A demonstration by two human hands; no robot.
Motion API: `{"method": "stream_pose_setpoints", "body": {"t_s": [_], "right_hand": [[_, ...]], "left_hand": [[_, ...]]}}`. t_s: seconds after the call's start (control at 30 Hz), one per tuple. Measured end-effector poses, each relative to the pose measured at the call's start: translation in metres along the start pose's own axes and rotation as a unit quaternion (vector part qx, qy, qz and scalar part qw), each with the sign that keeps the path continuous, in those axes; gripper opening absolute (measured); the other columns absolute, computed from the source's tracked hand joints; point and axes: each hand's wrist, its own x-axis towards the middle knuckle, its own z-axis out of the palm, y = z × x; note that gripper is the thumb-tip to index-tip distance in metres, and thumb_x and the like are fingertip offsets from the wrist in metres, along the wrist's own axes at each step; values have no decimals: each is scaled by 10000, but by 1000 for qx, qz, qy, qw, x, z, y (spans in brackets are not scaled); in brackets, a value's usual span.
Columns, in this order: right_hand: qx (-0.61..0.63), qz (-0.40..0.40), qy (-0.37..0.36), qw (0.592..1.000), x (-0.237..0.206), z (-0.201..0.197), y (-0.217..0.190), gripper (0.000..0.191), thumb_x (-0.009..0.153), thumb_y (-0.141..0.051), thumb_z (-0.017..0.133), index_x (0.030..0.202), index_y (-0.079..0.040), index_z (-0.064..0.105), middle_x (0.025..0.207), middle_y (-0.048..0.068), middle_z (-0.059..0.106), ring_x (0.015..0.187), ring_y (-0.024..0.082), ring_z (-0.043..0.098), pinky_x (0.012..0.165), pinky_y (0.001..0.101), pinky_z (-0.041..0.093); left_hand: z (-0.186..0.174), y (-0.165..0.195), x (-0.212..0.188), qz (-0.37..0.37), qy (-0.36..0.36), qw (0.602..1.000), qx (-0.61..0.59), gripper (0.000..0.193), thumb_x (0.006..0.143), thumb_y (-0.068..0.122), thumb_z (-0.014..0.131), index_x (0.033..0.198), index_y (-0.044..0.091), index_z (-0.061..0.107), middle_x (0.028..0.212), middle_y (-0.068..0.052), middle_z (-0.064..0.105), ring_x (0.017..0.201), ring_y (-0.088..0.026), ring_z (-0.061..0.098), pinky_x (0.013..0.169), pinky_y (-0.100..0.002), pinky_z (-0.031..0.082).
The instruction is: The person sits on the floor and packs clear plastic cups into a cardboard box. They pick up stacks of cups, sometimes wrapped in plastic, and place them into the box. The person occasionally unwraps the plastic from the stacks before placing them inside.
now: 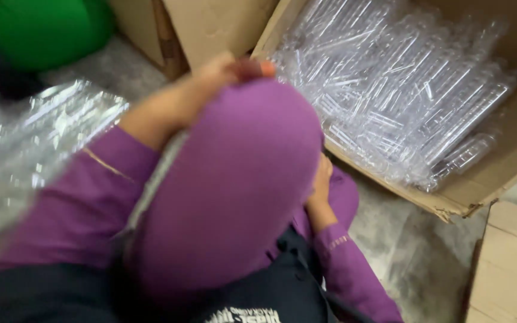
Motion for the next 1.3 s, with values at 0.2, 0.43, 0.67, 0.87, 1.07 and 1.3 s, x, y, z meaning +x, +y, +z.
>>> {"method": "stream_pose_setpoints", "body": {"t_s": [0.2, 0.43, 0.67, 0.87, 1.07, 1.3], "right_hand": [[-137, -34, -91, 986, -25, -30, 16, 465, 742, -261, 681, 1156, -53, 649, 1266, 142, 631, 1253, 326, 529, 1061, 483, 367], [-53, 48, -123, 990, 3, -7, -2, 309, 841, -305, 744, 1090, -123, 720, 1193, 91, 681, 1205, 300, 585, 1043, 474, 406], [16, 141, 24, 990, 103, 38, -6, 661, 778, -403, 829, 1304, -53, 636, 1353, 197, 591, 1263, 396, 552, 1064, 470, 454], [-119, 240, -29, 963, 202, 100, -10, 531, 849, -79, 663, 1378, -55, 625, 1462, 212, 564, 1164, 436, 609, 964, 476, 495], [214, 432, 137, 865, 197, 49, 6, 344, 935, -49, 622, 1264, -12, 714, 1016, 193, 703, 761, 199, 571, 677, 324, 472], [403, 216, 123, 881, 211, 6, 32, 447, 1061, -360, 529, 1320, -18, 657, 1283, 123, 569, 1020, 171, 572, 901, 323, 493]], "left_hand": [[-12, -73, 28, 153, 66, 975, 144, 463, 994, 282, 582, 1336, -23, 648, 1249, -157, 695, 1224, -281, 607, 1097, -403, 360], [-75, -95, 32, -186, 183, 965, 29, 557, 871, 234, 722, 1365, -5, 628, 1297, -136, 706, 1170, -225, 657, 1011, -328, 494], [-88, -129, 110, -20, 228, 969, -88, 516, 924, 132, 762, 1365, 0, 529, 1237, -87, 678, 1096, -144, 675, 952, -291, 564], [-85, -163, 224, 182, 200, 945, 186, 373, 921, 29, 741, 1279, 86, 655, 1246, -88, 722, 1094, -237, 718, 963, -340, 556], [-74, -187, 215, 294, -59, 928, 223, 876, 420, 300, 878, 1242, 149, 615, 1256, -94, 690, 1227, -338, 644, 1048, -539, 398], [-12, -201, 212, -129, -220, 888, -383, 736, 901, 410, 754, 1484, 118, 413, 1246, -181, 663, 1058, -353, 670, 892, -489, 548]]}}
